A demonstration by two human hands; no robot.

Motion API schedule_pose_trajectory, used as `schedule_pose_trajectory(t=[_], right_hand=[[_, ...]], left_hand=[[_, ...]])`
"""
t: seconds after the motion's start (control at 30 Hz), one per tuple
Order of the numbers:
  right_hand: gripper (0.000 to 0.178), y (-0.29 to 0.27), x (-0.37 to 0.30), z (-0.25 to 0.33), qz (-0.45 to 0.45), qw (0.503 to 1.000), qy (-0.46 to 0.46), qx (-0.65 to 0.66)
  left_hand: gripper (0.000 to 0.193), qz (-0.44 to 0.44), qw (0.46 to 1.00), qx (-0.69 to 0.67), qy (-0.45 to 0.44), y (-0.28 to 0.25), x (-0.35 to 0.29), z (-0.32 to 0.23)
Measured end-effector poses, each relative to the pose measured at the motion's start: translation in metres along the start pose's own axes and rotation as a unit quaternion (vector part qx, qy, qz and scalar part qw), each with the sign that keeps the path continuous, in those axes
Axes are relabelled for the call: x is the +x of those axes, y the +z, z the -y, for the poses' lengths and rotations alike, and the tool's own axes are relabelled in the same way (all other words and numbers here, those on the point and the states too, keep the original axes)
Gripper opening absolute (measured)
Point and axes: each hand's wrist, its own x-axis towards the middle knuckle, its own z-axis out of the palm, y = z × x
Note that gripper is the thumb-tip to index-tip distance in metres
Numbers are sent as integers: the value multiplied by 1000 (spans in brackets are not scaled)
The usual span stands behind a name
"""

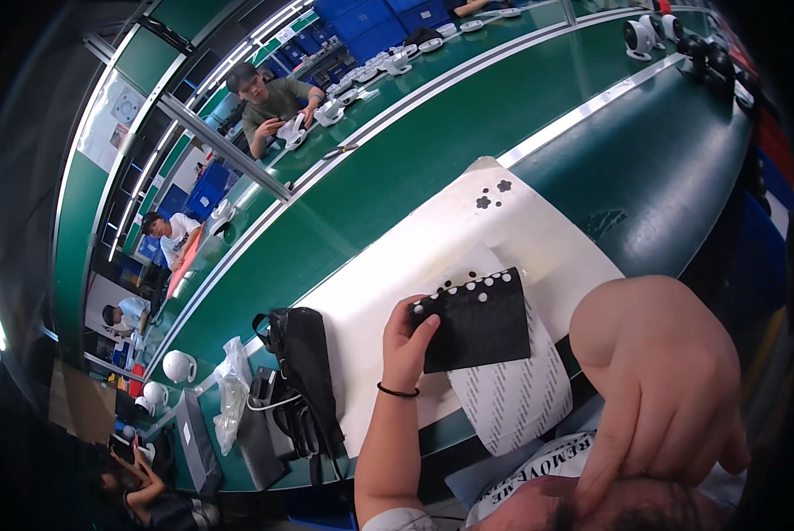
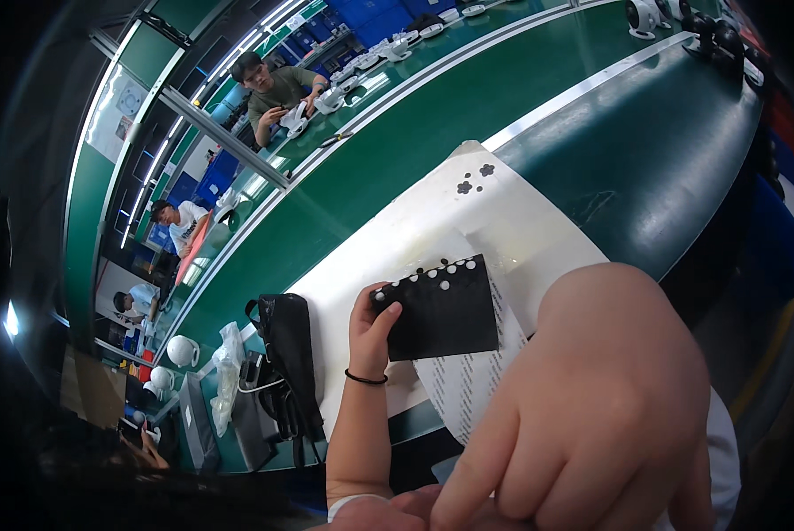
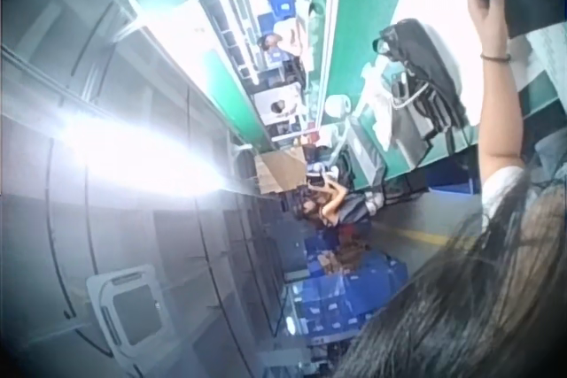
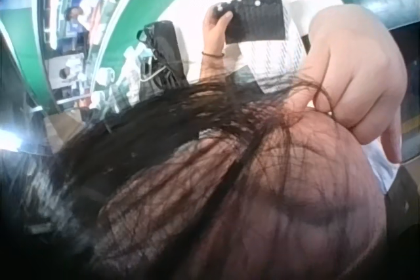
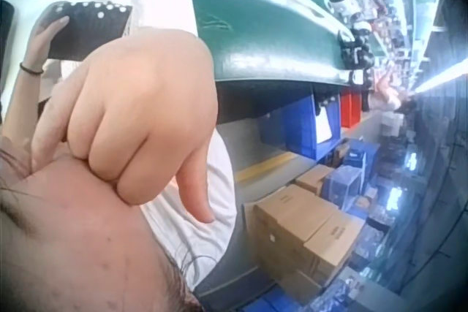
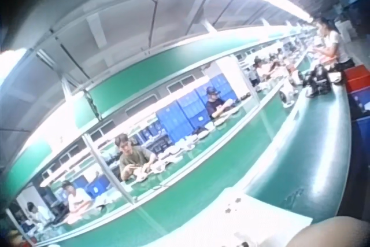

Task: Assembling small components into a base plate and electronic housing at a factory workbench.

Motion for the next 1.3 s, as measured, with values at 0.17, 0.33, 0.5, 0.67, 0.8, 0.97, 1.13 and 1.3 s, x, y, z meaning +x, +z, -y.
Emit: schedule_pose_trajectory(t=[0.17, 0.33, 0.5, 0.67, 0.8, 0.97, 1.13, 1.3], right_hand=[[36, 6, 10, -14, 4, 1000, -9, -21], [33, 12, 10, -7, 5, 999, 25, 23], [31, 15, 16, -19, -22, 1000, -12, -8], [28, 16, 16, -21, -35, 998, -20, -50], [25, 17, 16, -20, -25, 999, 12, -37], [25, 18, 16, -20, -17, 999, 28, -20], [26, 18, 16, -17, -9, 999, 39, -12], [26, 14, 19, -8, 22, 999, 42, -17]], left_hand=[[30, 8, 1000, 2, -3, -4, -1, 0], [30, 24, 1000, 4, -11, 5, 2, -3], [31, 28, 999, -2, -22, -2, -1, -4], [31, 37, 999, -5, -18, -3, 1, -3], [31, 40, 999, -5, -17, -4, 2, -1], [32, 48, 999, -7, -22, -2, 2, -3], [32, 50, 998, -4, -28, -1, 1, -4], [33, 59, 998, -5, -19, 3, 2, -4]])
